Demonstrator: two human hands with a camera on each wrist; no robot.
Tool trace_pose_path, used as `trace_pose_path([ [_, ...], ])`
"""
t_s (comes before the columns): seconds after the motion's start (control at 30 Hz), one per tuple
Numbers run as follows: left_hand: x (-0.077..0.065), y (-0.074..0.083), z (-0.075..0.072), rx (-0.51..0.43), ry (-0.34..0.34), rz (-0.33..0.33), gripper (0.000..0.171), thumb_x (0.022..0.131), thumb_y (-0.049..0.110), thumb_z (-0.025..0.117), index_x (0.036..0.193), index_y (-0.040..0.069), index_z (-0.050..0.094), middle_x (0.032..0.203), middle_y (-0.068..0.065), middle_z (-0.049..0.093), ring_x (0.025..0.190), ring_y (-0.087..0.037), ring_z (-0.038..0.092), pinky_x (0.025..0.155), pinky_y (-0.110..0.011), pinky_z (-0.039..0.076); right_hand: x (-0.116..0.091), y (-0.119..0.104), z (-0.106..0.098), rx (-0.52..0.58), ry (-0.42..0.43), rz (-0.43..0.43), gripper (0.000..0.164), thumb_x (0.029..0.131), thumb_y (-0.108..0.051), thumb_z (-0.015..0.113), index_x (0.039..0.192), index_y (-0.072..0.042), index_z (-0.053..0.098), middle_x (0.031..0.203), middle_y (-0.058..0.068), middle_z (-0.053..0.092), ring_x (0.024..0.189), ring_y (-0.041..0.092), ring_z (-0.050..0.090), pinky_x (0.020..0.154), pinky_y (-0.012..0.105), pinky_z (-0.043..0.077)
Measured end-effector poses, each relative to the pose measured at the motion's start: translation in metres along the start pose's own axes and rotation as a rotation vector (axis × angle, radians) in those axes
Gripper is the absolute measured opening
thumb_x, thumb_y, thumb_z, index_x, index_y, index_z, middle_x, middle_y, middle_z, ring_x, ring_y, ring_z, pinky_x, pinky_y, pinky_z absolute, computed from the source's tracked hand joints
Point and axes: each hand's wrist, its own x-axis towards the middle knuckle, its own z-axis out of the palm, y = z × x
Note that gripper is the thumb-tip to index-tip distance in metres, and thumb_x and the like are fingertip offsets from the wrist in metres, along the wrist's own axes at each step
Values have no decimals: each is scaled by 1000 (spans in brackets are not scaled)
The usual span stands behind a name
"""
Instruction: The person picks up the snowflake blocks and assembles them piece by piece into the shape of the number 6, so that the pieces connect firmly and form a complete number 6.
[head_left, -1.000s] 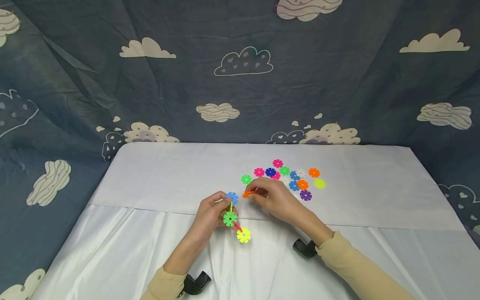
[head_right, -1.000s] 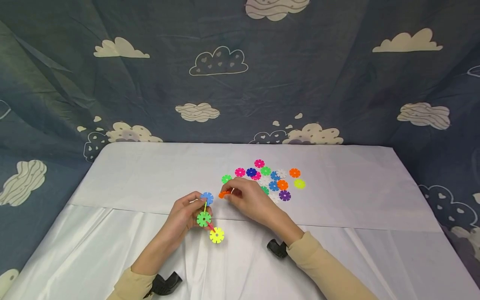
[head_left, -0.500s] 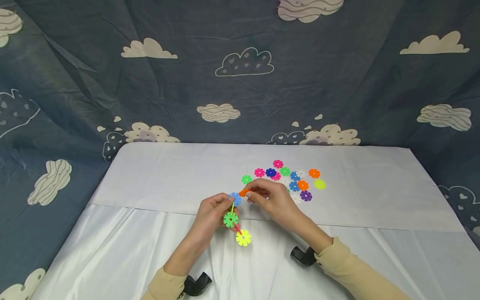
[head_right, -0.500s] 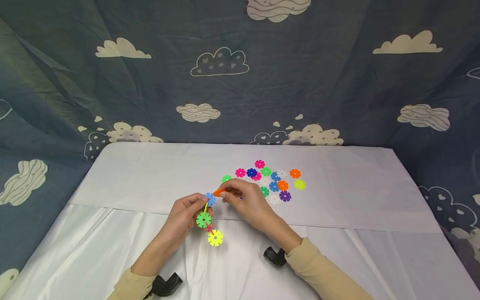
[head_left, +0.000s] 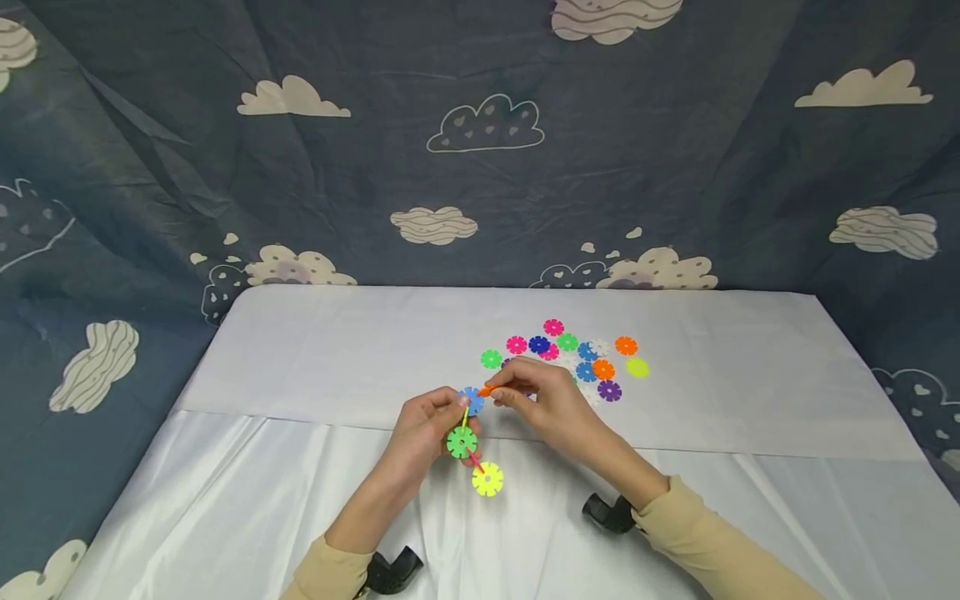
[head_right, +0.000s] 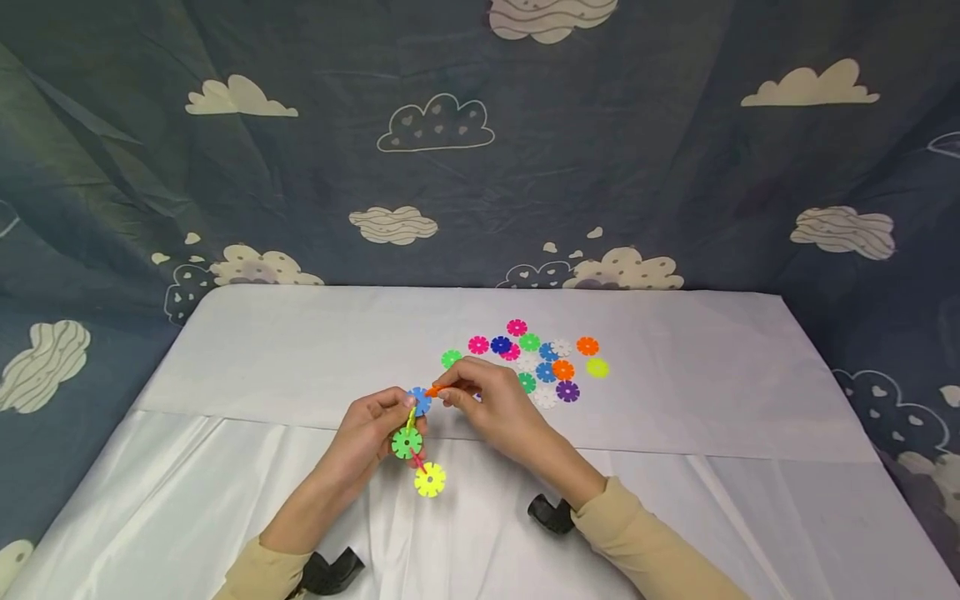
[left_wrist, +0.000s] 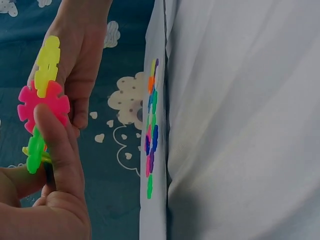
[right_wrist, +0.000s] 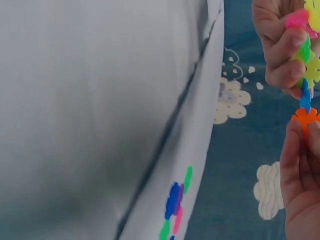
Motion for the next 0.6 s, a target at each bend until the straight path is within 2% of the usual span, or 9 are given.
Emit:
trace_pose_path([
  [0.17,-1,1,-4,13,-7,8,24,102,16,55,90,-5,54,78,-20,63,51,-18,60,48,-28,50,3,-4,-2,-40,-58,-44,18,84,-1,74,95,-14,70,92,5,69,81,8,67,80,29,55],
  [0.3,-1,2,-5,25,-30,8,23,101,15,55,90,-5,54,77,-19,63,51,-18,61,46,-27,48,5,-4,-1,-71,-86,-71,17,83,4,74,93,-10,69,90,4,68,81,7,65,79,28,55],
  [0.4,-1,2,-5,35,-40,13,23,102,15,55,91,-6,54,76,-19,62,51,-19,61,46,-28,49,4,-3,0,-104,-85,-91,17,83,6,73,91,-8,67,88,1,66,81,6,64,78,28,55],
  [0.6,-1,2,-1,63,-40,30,25,103,16,52,89,-5,52,71,-14,60,47,-17,57,46,-29,50,3,-1,6,-151,-64,-155,19,85,3,72,92,-12,65,89,-8,62,85,7,60,78,27,53],
])
